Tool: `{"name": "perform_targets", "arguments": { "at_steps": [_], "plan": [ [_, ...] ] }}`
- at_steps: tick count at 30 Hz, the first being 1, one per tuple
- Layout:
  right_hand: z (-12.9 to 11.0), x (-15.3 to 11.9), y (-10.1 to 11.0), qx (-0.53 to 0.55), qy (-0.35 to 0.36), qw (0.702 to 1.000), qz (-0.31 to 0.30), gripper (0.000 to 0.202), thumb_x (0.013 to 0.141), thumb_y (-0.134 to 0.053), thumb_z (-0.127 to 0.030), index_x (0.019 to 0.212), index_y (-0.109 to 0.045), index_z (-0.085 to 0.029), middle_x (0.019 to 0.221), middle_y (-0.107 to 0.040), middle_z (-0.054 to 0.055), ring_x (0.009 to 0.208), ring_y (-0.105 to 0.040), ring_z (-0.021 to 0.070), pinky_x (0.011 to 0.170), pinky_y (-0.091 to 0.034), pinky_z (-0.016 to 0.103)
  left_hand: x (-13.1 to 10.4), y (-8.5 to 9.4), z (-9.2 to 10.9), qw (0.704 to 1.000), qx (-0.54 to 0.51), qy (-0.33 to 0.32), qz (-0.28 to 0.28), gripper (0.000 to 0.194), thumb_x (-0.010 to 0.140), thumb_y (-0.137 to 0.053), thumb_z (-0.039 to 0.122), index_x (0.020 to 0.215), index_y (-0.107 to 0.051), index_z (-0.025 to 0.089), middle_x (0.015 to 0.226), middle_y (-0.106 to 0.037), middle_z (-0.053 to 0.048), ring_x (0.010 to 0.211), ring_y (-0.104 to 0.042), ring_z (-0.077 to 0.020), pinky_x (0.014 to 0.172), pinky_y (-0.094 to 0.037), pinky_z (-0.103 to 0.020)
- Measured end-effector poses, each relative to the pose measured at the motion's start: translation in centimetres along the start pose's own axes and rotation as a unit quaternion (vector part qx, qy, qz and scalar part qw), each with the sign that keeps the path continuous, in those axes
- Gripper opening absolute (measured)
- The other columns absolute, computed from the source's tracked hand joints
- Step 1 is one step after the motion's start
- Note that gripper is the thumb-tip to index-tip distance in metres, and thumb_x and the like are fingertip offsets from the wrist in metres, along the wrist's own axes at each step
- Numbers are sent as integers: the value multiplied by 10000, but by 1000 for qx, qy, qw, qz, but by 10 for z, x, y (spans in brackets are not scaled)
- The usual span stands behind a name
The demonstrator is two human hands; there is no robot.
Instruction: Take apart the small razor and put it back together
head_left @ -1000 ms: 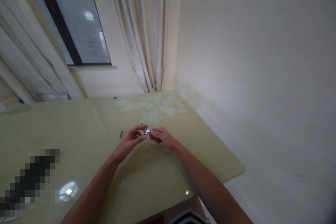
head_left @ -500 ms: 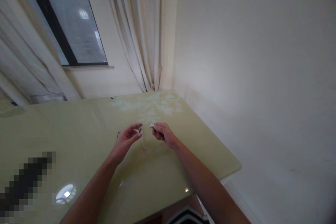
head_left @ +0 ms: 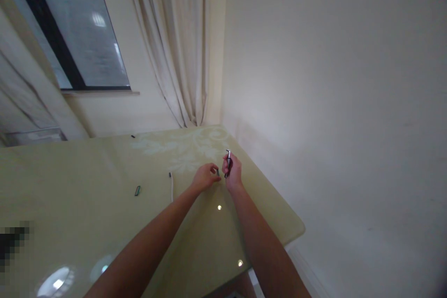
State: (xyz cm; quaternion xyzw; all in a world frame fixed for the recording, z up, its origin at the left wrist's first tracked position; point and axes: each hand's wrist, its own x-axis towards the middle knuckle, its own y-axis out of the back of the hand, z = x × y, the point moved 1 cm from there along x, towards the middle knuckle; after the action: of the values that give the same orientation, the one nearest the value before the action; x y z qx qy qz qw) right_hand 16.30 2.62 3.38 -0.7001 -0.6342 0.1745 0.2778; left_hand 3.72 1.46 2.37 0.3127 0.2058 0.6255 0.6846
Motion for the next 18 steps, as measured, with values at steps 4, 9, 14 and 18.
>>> {"name": "perform_targets", "arguments": {
  "at_steps": [4, 9, 14, 18],
  "plan": [
    [1, 5, 5, 53, -31, 997, 45, 317, 793, -637, -501, 736, -548, -203, 469, -403, -106, 358, -274, 53, 361, -202, 197, 15, -12, -2, 1000, -12, 21, -12, 353, 704, -784, 260, 1055, -750, 233, 869, -766, -82, 819, -700, -282, 734, -484, -369],
    [2, 2, 3, 93, -58, 993, 48, 296, 811, -642, -468, 739, -535, -202, 480, -423, -110, 353, -293, 47, 365, -221, 190, -12, 28, -16, 999, -28, -1, -20, 443, 673, -786, 310, 1102, -748, 207, 885, -767, -61, 754, -679, -233, 721, -487, -322],
    [10, -3, -4, 105, -103, 989, 26, 276, 821, -637, -447, 736, -548, -201, 475, -411, -106, 360, -292, 52, 366, -216, 185, -72, 116, -87, 993, 37, 7, 115, 377, 816, -594, 545, 867, -789, 227, 879, -774, -73, 731, -651, -238, 742, -502, -342],
    [21, -10, -15, 72, -135, 988, -13, 272, 808, -655, -434, 728, -571, -188, 482, -429, -98, 365, -295, 44, 361, -212, 173, -111, 165, -155, 968, 138, 88, 189, 613, 845, -504, 586, 1255, -722, 186, 1208, -715, -158, 903, -673, -305, 818, -523, -418]
  ]
}}
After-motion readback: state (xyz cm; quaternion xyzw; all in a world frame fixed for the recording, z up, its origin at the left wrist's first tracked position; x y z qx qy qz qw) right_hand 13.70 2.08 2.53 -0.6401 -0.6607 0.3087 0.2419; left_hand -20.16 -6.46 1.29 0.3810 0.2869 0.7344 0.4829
